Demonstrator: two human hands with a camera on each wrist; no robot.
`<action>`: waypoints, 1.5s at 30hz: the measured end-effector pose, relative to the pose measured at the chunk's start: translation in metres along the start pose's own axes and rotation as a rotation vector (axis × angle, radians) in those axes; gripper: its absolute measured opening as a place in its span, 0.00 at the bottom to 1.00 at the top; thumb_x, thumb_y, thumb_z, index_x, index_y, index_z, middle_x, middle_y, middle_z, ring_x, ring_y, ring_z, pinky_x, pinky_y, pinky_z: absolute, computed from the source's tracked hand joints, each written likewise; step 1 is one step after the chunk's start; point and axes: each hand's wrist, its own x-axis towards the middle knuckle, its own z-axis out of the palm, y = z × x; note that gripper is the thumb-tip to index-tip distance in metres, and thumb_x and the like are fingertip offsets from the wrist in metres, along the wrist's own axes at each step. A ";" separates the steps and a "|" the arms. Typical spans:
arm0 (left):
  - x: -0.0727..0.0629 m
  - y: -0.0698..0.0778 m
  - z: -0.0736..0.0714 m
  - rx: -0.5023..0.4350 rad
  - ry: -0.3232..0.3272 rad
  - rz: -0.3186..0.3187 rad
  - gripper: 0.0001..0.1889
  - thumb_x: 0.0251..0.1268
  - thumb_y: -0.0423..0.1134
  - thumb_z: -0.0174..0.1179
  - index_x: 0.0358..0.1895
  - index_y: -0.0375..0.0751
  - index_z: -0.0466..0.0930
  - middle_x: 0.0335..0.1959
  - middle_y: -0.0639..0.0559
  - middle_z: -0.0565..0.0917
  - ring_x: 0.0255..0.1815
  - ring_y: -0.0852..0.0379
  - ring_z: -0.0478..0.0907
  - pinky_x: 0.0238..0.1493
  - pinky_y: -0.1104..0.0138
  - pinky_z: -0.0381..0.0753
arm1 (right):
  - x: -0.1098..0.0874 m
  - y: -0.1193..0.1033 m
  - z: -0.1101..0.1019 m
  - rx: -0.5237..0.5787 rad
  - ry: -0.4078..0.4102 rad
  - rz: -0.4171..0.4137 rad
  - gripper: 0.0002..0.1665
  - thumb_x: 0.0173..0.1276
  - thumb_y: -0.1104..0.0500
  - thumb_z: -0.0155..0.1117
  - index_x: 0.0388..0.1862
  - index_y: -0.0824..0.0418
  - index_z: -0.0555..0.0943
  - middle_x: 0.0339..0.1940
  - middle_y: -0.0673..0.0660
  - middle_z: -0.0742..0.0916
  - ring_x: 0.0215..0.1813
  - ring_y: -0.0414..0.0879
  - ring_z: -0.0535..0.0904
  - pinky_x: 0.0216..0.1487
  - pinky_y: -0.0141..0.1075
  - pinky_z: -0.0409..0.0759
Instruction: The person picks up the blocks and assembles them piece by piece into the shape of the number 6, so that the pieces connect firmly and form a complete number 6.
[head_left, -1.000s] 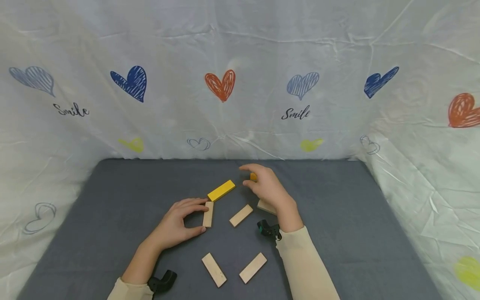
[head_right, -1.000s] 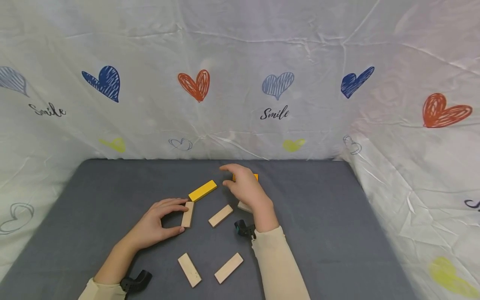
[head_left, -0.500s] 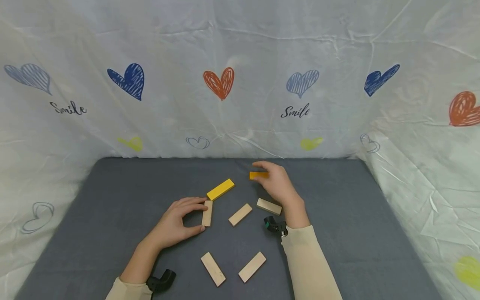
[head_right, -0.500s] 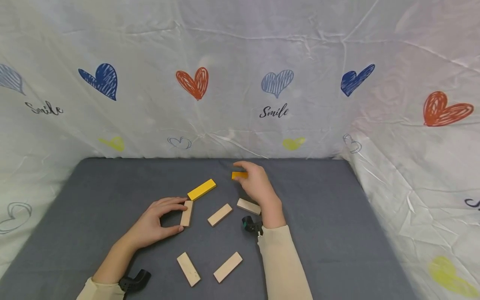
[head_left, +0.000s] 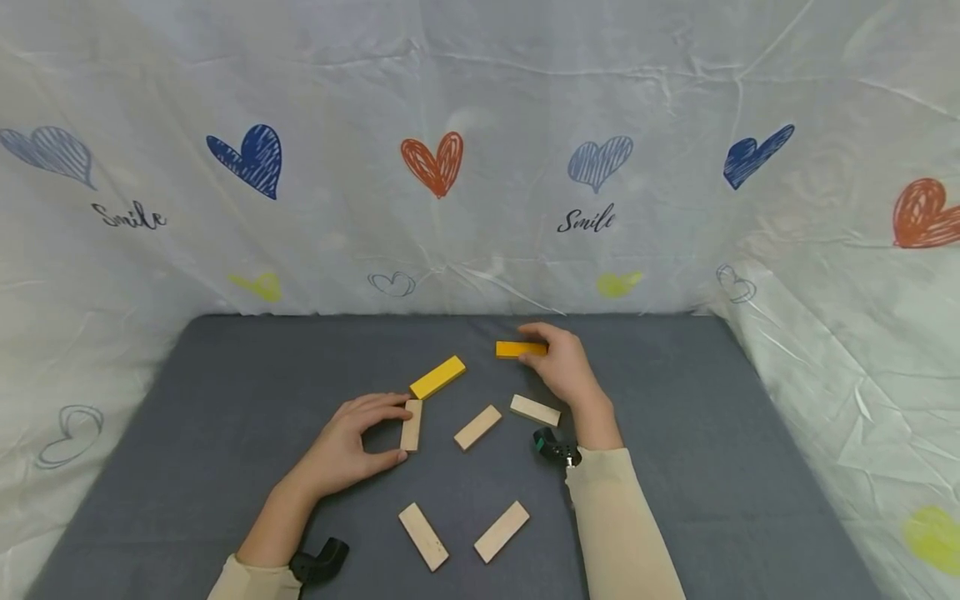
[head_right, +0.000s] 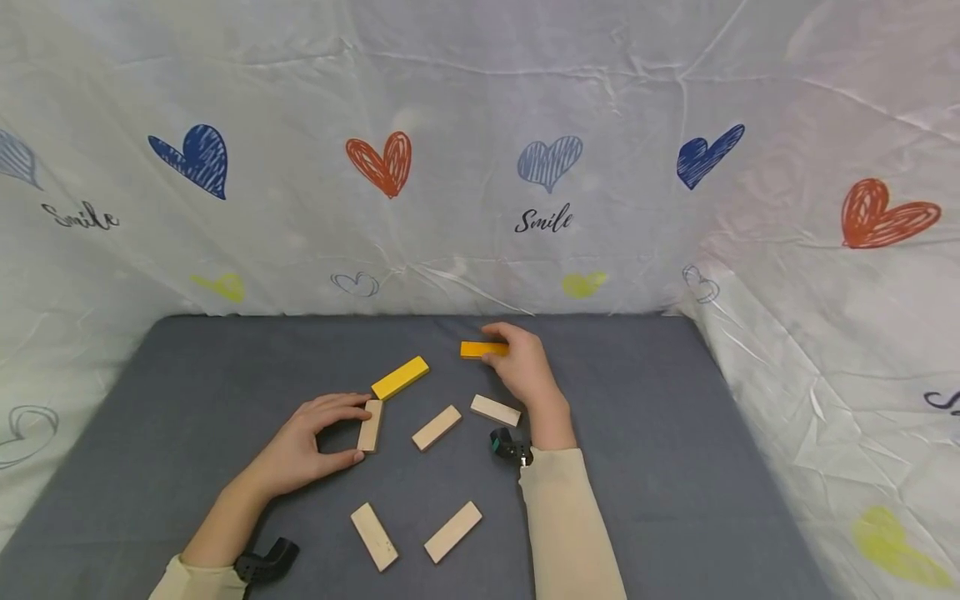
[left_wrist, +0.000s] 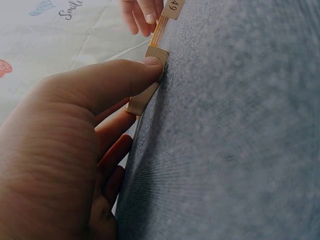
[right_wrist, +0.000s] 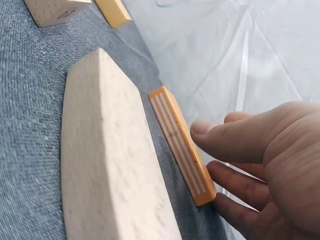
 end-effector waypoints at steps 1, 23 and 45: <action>0.000 0.000 0.000 0.000 0.001 0.000 0.32 0.58 0.45 0.86 0.67 0.61 0.87 0.76 0.58 0.79 0.80 0.44 0.70 0.79 0.34 0.60 | 0.000 0.001 0.000 0.001 0.002 0.004 0.28 0.72 0.68 0.77 0.70 0.61 0.85 0.67 0.60 0.88 0.69 0.58 0.83 0.71 0.51 0.81; 0.001 0.000 -0.001 0.004 0.002 0.010 0.31 0.58 0.44 0.86 0.67 0.59 0.87 0.76 0.56 0.79 0.80 0.43 0.70 0.79 0.33 0.59 | 0.003 0.016 -0.004 0.013 0.005 0.063 0.28 0.71 0.70 0.77 0.69 0.61 0.86 0.64 0.59 0.89 0.67 0.58 0.83 0.71 0.52 0.81; 0.002 -0.001 -0.002 0.000 -0.012 -0.012 0.32 0.58 0.45 0.85 0.68 0.61 0.86 0.77 0.57 0.79 0.81 0.43 0.69 0.79 0.33 0.57 | 0.002 0.015 -0.002 -0.003 -0.009 0.044 0.27 0.73 0.71 0.74 0.69 0.61 0.85 0.65 0.60 0.89 0.68 0.59 0.83 0.70 0.54 0.81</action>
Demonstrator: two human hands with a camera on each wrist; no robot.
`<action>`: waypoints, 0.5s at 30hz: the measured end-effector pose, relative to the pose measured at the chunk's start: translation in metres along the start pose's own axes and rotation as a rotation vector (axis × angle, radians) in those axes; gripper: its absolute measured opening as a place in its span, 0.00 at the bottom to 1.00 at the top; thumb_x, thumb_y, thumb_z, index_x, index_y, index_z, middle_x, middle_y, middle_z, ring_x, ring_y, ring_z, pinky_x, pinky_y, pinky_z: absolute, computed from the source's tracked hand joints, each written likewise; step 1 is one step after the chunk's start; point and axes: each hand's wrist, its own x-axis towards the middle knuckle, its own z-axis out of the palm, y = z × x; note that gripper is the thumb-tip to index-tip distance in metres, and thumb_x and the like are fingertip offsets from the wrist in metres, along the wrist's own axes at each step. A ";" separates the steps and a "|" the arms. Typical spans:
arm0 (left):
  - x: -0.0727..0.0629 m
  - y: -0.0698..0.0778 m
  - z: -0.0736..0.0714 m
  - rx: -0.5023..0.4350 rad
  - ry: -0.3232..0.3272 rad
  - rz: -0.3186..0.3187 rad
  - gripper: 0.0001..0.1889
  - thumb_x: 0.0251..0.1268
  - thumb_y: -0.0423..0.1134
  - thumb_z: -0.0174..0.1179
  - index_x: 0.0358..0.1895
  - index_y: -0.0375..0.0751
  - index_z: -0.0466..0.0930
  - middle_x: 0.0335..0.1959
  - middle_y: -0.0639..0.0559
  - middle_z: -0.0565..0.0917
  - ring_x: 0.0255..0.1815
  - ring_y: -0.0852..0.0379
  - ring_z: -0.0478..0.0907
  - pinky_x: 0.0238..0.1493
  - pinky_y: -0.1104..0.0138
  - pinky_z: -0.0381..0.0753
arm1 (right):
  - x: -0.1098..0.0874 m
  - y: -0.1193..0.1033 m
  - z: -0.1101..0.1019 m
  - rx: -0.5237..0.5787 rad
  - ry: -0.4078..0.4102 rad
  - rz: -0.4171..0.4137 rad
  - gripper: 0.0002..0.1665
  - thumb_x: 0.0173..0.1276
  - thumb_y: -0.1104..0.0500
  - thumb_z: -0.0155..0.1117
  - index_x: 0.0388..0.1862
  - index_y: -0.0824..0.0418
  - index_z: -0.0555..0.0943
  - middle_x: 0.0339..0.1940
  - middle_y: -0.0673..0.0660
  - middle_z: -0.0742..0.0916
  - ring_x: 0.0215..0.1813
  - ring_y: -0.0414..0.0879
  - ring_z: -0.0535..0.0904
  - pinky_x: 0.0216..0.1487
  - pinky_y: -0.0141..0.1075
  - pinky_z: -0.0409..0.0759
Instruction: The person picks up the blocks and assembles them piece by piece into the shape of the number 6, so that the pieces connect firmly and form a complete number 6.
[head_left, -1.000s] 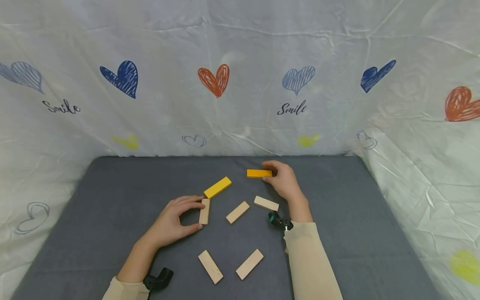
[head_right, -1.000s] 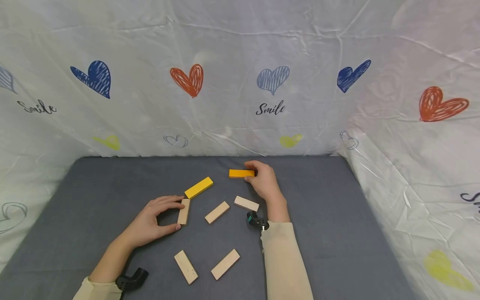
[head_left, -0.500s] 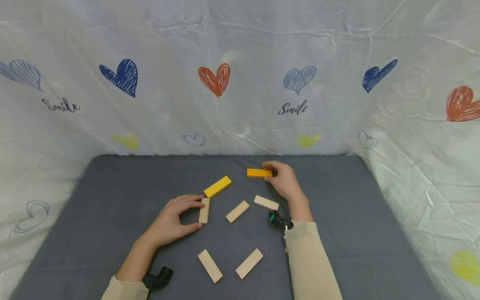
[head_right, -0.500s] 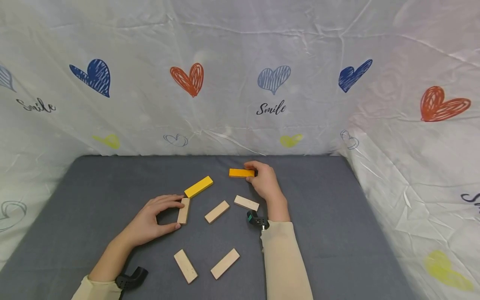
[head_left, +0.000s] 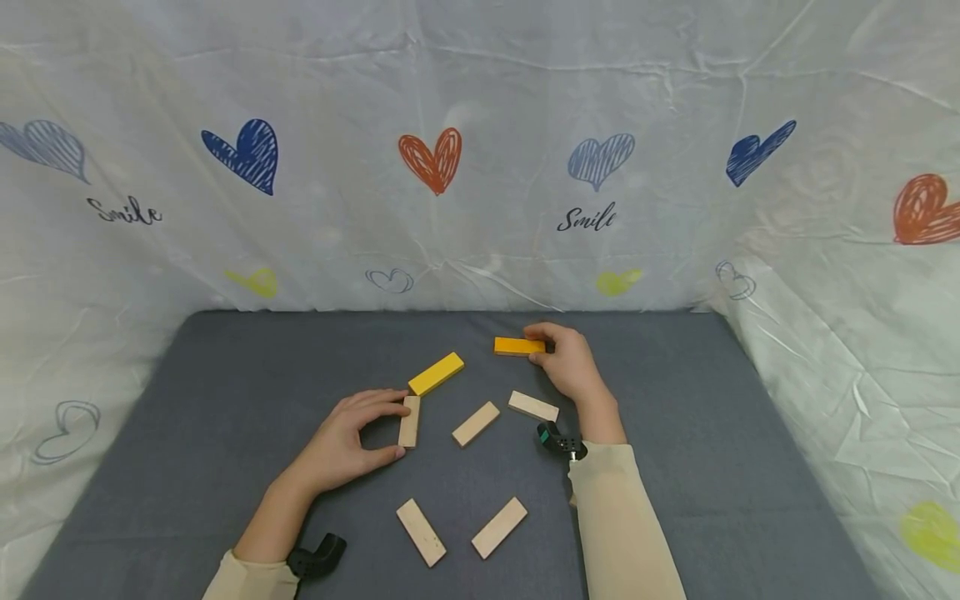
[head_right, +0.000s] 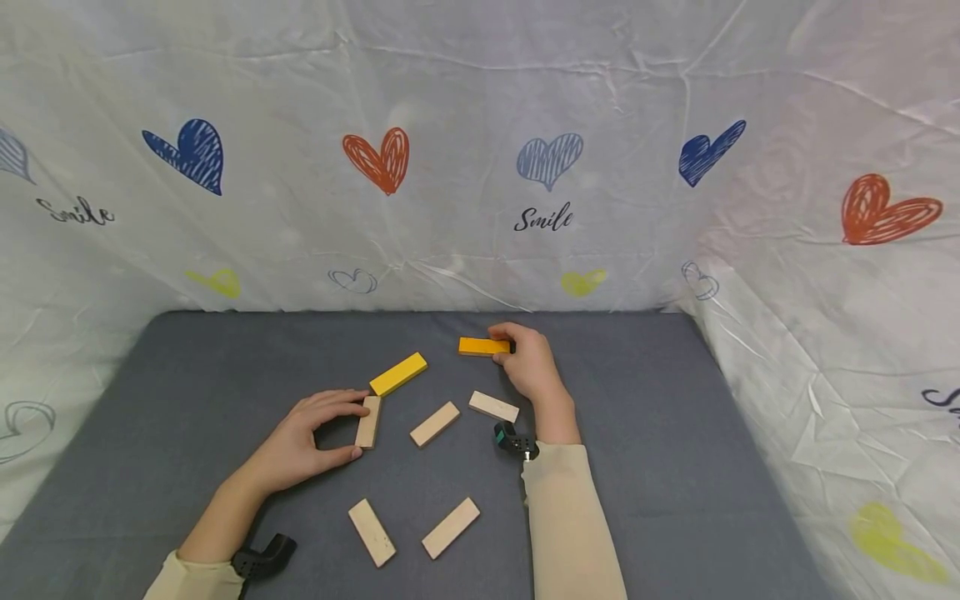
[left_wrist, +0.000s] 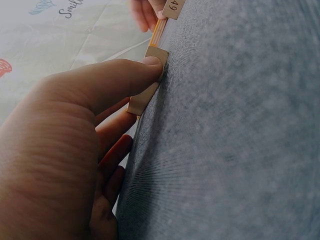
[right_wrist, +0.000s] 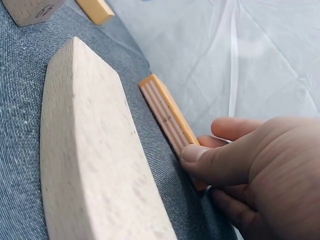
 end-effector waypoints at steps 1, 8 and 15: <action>0.000 0.000 0.000 0.000 0.000 0.000 0.32 0.58 0.45 0.85 0.68 0.61 0.86 0.77 0.57 0.79 0.81 0.43 0.68 0.79 0.33 0.57 | 0.000 0.000 0.000 0.000 0.000 -0.002 0.27 0.73 0.71 0.74 0.70 0.61 0.85 0.65 0.60 0.89 0.68 0.59 0.83 0.70 0.54 0.81; 0.000 0.001 0.000 0.002 0.000 0.009 0.32 0.58 0.45 0.85 0.67 0.61 0.86 0.77 0.57 0.79 0.81 0.43 0.69 0.79 0.33 0.58 | 0.000 -0.001 0.000 0.005 0.004 -0.007 0.27 0.73 0.71 0.74 0.70 0.61 0.85 0.64 0.59 0.89 0.68 0.58 0.83 0.71 0.53 0.81; 0.000 0.000 0.000 0.006 -0.004 0.008 0.32 0.59 0.46 0.85 0.68 0.60 0.86 0.77 0.57 0.79 0.81 0.43 0.69 0.79 0.33 0.58 | -0.001 -0.005 0.002 -0.004 -0.002 -0.019 0.26 0.74 0.70 0.74 0.70 0.59 0.86 0.66 0.58 0.89 0.69 0.57 0.82 0.72 0.53 0.80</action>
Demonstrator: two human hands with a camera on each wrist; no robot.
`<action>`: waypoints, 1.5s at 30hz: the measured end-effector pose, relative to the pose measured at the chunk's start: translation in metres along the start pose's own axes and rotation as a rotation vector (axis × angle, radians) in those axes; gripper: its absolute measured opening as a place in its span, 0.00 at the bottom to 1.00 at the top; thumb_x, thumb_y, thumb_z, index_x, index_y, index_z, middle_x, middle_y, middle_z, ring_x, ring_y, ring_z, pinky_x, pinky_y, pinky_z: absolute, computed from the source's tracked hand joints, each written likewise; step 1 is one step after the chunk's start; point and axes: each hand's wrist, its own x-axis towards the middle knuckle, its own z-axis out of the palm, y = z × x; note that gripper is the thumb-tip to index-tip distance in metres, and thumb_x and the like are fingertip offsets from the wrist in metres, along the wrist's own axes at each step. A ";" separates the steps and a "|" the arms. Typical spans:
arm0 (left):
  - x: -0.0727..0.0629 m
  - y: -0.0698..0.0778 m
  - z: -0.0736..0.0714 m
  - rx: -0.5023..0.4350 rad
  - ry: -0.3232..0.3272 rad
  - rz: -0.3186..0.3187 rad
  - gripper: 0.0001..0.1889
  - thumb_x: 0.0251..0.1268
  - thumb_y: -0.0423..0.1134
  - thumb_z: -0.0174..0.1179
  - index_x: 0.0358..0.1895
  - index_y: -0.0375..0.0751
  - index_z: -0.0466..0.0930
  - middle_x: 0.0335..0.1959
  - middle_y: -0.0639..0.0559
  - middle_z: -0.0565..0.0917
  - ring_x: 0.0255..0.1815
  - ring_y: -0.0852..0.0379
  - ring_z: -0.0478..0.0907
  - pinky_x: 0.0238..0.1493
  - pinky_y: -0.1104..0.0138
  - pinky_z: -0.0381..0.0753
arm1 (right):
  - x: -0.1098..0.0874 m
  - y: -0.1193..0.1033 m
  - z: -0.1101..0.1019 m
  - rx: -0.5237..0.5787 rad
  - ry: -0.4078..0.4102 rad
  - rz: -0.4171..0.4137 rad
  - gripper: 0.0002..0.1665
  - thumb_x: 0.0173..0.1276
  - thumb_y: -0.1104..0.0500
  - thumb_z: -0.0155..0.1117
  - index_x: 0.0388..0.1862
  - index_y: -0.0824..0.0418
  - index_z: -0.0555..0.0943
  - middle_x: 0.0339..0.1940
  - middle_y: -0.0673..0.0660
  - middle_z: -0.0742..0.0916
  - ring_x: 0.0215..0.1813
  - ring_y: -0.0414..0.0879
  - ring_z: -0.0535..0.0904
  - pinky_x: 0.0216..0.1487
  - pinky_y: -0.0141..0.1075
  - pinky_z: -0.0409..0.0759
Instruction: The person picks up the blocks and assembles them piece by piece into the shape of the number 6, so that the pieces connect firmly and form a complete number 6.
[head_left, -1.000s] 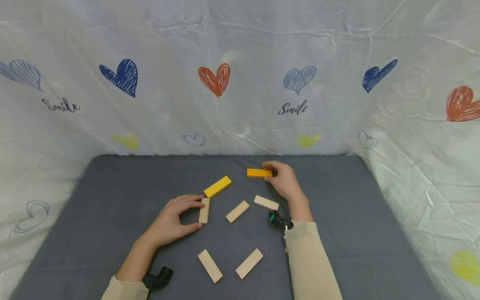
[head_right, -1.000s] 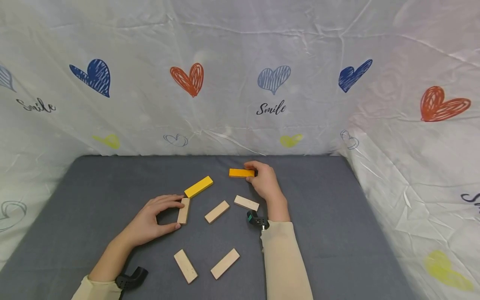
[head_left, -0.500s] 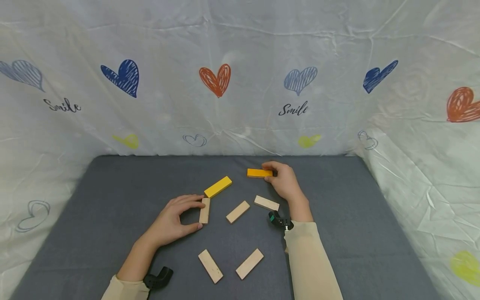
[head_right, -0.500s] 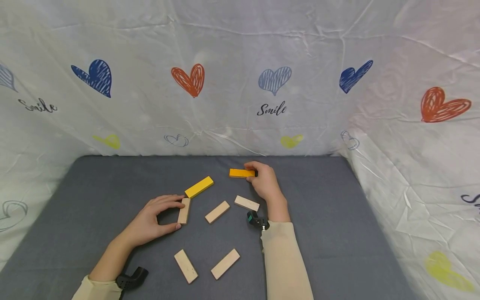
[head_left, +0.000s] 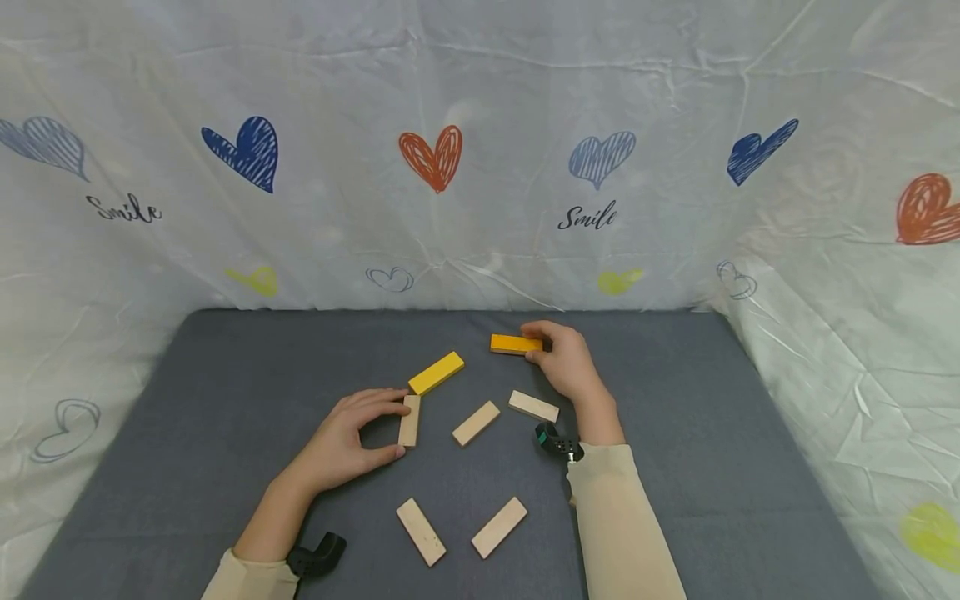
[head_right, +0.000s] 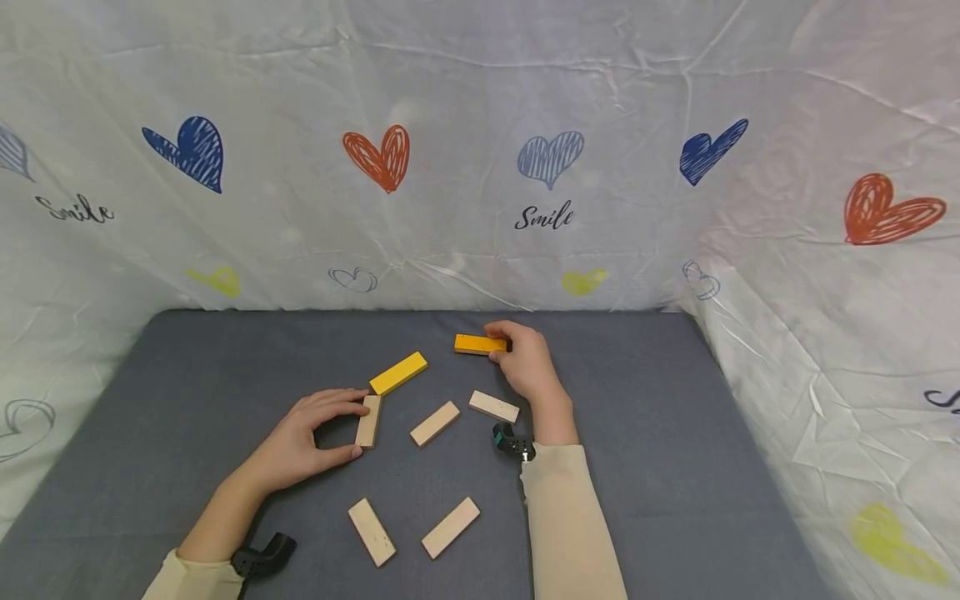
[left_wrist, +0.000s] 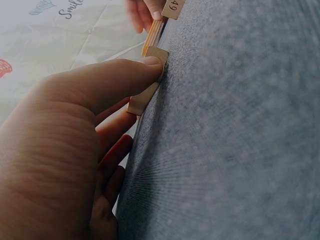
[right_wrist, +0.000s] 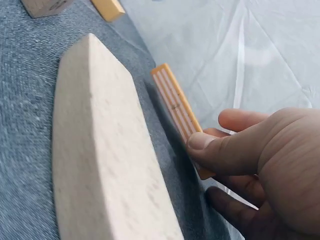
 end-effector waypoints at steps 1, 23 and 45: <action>0.000 0.000 0.000 0.001 0.000 -0.001 0.32 0.59 0.46 0.85 0.68 0.61 0.86 0.77 0.57 0.79 0.81 0.43 0.69 0.79 0.33 0.58 | 0.000 -0.001 0.000 -0.001 -0.002 -0.003 0.26 0.75 0.70 0.74 0.70 0.59 0.86 0.66 0.58 0.89 0.69 0.58 0.82 0.72 0.54 0.80; 0.001 0.001 0.000 -0.008 0.003 0.009 0.32 0.59 0.44 0.85 0.68 0.59 0.87 0.77 0.56 0.78 0.81 0.43 0.69 0.79 0.33 0.58 | 0.002 -0.022 0.012 0.009 -0.023 -0.064 0.28 0.75 0.70 0.73 0.72 0.58 0.85 0.66 0.56 0.89 0.69 0.56 0.83 0.71 0.52 0.81; 0.001 -0.002 -0.001 -0.014 -0.003 0.006 0.32 0.59 0.45 0.85 0.68 0.61 0.86 0.77 0.56 0.78 0.81 0.43 0.69 0.79 0.33 0.58 | 0.003 -0.030 0.029 -0.011 -0.045 -0.093 0.26 0.76 0.69 0.73 0.70 0.57 0.86 0.66 0.55 0.89 0.71 0.54 0.82 0.73 0.50 0.79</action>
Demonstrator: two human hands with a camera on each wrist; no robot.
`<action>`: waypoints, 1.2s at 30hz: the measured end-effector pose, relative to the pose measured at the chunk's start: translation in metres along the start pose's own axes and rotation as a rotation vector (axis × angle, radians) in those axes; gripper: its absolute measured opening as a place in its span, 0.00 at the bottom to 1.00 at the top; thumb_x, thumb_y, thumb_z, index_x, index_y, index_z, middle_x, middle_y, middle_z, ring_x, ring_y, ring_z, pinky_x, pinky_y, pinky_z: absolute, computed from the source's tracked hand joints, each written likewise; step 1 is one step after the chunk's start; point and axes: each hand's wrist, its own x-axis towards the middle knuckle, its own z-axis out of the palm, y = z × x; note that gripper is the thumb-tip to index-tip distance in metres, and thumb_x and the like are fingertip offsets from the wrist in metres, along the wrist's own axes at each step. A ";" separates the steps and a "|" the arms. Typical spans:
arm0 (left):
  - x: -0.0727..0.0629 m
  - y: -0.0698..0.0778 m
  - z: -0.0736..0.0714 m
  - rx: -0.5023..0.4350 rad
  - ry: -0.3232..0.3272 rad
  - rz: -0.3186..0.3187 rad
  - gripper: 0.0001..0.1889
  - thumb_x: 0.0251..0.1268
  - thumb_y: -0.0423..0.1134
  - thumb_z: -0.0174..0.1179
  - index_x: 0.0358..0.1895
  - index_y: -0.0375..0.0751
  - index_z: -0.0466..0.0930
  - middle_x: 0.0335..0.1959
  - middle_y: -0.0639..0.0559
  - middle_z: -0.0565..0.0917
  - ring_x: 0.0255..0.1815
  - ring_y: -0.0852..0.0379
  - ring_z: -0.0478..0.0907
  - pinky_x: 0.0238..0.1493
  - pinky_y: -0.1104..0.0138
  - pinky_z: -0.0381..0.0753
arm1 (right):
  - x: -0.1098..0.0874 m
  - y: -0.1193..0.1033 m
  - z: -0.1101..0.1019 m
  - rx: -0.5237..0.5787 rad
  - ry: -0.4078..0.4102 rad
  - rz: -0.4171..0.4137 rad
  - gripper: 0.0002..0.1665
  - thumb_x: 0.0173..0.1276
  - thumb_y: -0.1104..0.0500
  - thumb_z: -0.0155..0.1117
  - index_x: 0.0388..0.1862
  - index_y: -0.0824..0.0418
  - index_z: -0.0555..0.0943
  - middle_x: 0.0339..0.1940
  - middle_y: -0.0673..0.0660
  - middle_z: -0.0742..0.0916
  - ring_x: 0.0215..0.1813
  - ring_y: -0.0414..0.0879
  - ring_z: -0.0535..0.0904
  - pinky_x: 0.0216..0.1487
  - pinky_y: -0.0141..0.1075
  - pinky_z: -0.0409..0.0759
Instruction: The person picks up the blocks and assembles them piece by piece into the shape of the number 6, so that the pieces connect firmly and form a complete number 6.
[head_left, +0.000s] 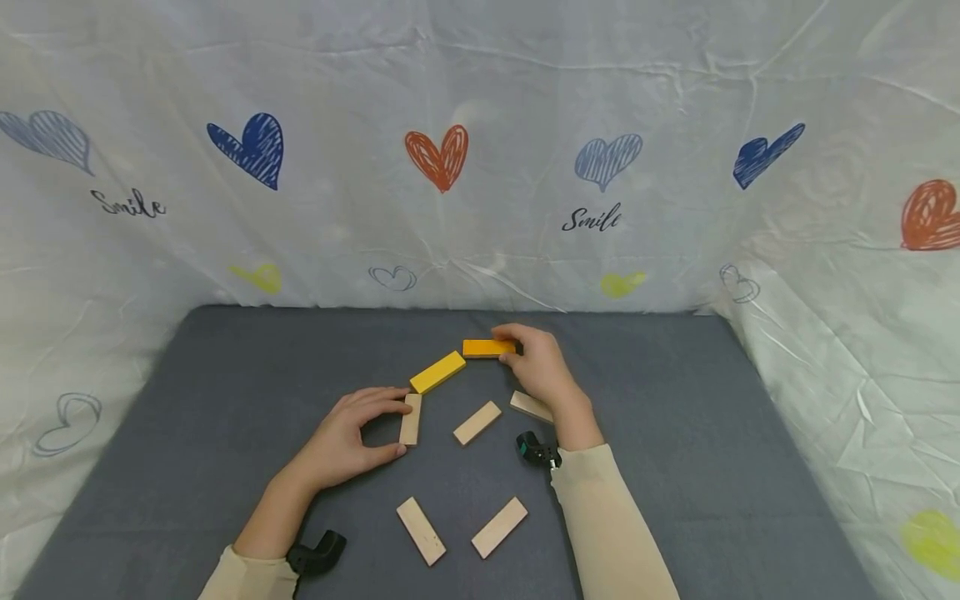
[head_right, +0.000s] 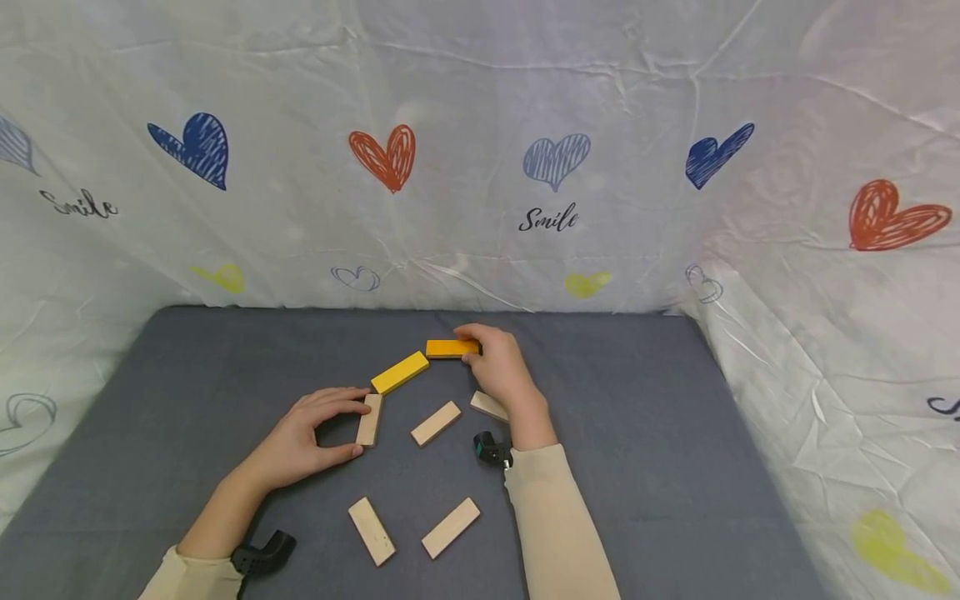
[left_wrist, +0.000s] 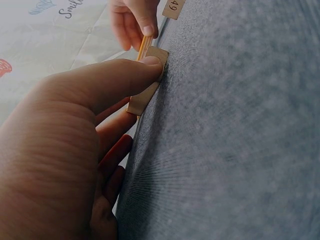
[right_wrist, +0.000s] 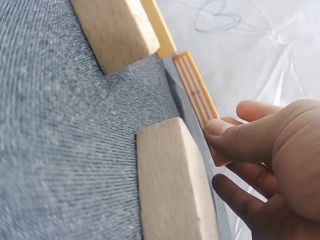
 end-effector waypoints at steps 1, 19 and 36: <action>0.000 0.000 0.000 0.000 0.000 0.000 0.32 0.59 0.45 0.85 0.68 0.60 0.86 0.77 0.56 0.78 0.81 0.43 0.69 0.79 0.33 0.58 | 0.000 0.000 0.000 0.002 -0.001 0.000 0.26 0.76 0.69 0.72 0.70 0.57 0.86 0.66 0.55 0.89 0.72 0.54 0.82 0.73 0.50 0.79; -0.001 0.003 -0.001 0.008 0.001 -0.008 0.31 0.59 0.45 0.85 0.68 0.59 0.87 0.77 0.56 0.78 0.81 0.43 0.69 0.79 0.34 0.59 | 0.001 0.003 0.004 0.000 -0.011 0.027 0.23 0.75 0.70 0.73 0.66 0.56 0.88 0.63 0.52 0.90 0.69 0.53 0.83 0.71 0.49 0.82; -0.001 0.002 0.000 0.021 0.001 -0.007 0.32 0.59 0.45 0.85 0.68 0.60 0.86 0.77 0.56 0.78 0.81 0.43 0.69 0.79 0.34 0.59 | 0.000 0.003 0.003 -0.018 -0.067 0.048 0.25 0.73 0.69 0.76 0.67 0.55 0.88 0.63 0.52 0.90 0.67 0.52 0.84 0.70 0.47 0.83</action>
